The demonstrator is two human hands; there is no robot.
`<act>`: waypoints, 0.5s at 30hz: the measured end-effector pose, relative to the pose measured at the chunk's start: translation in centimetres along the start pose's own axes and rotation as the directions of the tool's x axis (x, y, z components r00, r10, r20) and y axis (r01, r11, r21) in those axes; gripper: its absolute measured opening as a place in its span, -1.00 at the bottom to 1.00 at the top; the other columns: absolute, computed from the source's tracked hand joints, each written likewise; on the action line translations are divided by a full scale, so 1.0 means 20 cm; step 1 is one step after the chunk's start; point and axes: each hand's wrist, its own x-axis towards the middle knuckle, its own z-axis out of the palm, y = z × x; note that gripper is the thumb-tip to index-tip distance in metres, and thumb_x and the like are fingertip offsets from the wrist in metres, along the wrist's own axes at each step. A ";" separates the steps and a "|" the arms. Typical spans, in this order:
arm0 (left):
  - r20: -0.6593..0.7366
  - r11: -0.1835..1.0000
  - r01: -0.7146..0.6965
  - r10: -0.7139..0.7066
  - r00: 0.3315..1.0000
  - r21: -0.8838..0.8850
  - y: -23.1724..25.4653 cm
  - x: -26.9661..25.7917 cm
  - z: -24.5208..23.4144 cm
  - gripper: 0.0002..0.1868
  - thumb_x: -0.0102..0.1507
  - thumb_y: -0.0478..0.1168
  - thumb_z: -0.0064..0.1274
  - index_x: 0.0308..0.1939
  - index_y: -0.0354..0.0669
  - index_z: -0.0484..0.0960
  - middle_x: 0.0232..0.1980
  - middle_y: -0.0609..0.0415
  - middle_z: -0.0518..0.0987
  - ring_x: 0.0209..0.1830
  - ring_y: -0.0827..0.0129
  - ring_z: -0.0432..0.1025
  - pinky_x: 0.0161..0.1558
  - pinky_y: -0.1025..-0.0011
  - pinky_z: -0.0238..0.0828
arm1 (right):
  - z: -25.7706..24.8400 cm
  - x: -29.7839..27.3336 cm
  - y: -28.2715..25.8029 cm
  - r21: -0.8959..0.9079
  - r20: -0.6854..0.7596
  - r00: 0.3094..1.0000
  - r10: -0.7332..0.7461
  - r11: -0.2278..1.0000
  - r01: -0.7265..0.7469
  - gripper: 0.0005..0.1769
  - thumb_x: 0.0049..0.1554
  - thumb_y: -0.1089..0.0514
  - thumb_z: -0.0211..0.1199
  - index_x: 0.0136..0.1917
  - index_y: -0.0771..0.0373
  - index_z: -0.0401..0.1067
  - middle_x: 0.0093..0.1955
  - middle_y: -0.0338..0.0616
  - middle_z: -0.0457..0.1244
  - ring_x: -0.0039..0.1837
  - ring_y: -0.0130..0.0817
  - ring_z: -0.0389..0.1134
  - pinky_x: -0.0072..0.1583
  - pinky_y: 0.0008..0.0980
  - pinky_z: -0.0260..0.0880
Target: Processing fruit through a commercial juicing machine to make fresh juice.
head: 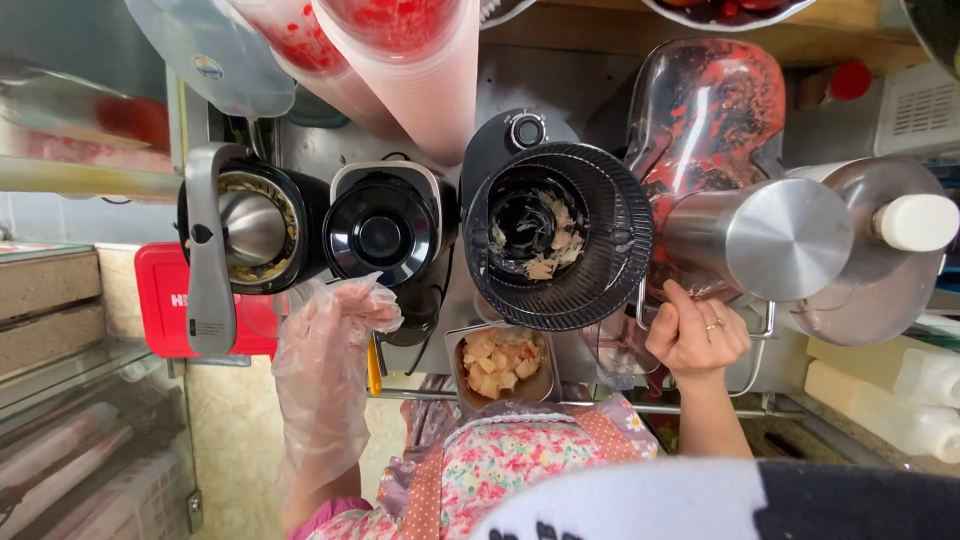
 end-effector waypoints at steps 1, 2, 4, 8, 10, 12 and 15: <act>-0.008 1.000 0.019 -0.019 1.000 0.004 -0.03 0.02 -0.01 -0.64 0.46 -0.11 -0.05 0.01 -0.44 0.59 -0.12 -0.16 0.64 -0.10 0.19 0.57 0.07 0.26 0.52 | 0.00 -0.01 0.01 0.003 0.020 1.000 0.007 1.000 -0.007 -0.73 0.28 0.20 0.15 0.00 0.40 0.61 -0.33 -0.09 0.32 -0.32 -0.17 0.33 -0.21 -0.25 0.29; 0.016 0.999 0.028 -0.028 0.999 -0.018 -0.06 0.04 -0.02 -0.64 0.46 -0.12 -0.04 0.02 -0.45 0.59 -0.11 -0.17 0.64 -0.10 0.17 0.57 0.05 0.27 0.51 | 0.00 -0.02 0.01 0.015 0.016 1.000 0.007 1.000 -0.007 -0.72 0.29 0.19 0.14 0.00 0.41 0.61 -0.34 -0.09 0.30 -0.32 -0.17 0.31 -0.22 -0.24 0.30; 0.028 0.998 0.054 -0.053 0.998 -0.034 -0.09 0.07 -0.02 -0.64 0.46 -0.13 -0.03 0.04 -0.46 0.58 -0.11 -0.18 0.64 -0.11 0.15 0.56 0.03 0.27 0.50 | 0.00 -0.04 0.02 0.033 0.031 0.999 0.015 0.999 -0.016 -0.70 0.31 0.17 0.13 0.00 0.42 0.60 -0.34 -0.09 0.29 -0.32 -0.17 0.30 -0.22 -0.24 0.30; 0.034 0.994 0.090 -0.089 0.995 -0.061 -0.10 0.10 0.01 -0.62 0.44 -0.12 -0.03 0.06 -0.46 0.59 -0.11 -0.18 0.64 -0.10 0.15 0.56 0.02 0.29 0.50 | -0.01 -0.06 0.02 0.021 0.036 0.999 -0.004 1.000 0.003 -0.69 0.32 0.17 0.12 0.02 0.43 0.60 -0.37 -0.11 0.25 -0.34 -0.16 0.26 -0.24 -0.21 0.23; 0.028 0.994 0.086 -0.084 0.996 -0.064 -0.11 0.11 0.02 -0.63 0.45 -0.13 -0.03 0.06 -0.47 0.58 -0.11 -0.18 0.63 -0.09 0.14 0.56 0.04 0.28 0.50 | -0.01 -0.06 0.03 0.012 0.037 0.999 -0.017 1.000 0.017 -0.69 0.36 0.16 0.11 0.05 0.41 0.59 -0.33 -0.09 0.28 -0.32 -0.15 0.27 -0.22 -0.21 0.23; 0.035 0.993 0.091 -0.088 0.995 -0.078 -0.11 0.12 0.02 -0.63 0.46 -0.13 -0.03 0.07 -0.46 0.58 -0.12 -0.17 0.63 -0.08 0.15 0.56 0.06 0.27 0.50 | -0.02 -0.08 0.03 0.003 0.046 0.999 -0.003 1.000 0.003 -0.69 0.31 0.15 0.12 0.01 0.42 0.60 -0.43 -0.14 0.17 -0.38 -0.16 0.21 -0.28 -0.21 0.16; -0.020 0.992 0.110 -0.112 0.994 -0.054 -0.09 0.11 0.06 -0.65 0.45 -0.14 -0.03 0.06 -0.46 0.57 -0.12 -0.15 0.62 -0.08 0.16 0.55 0.08 0.27 0.50 | -0.01 -0.08 0.04 0.017 0.044 0.999 -0.012 1.000 0.011 -0.68 0.33 0.15 0.11 0.03 0.44 0.59 -0.42 -0.14 0.16 -0.38 -0.16 0.20 -0.28 -0.22 0.16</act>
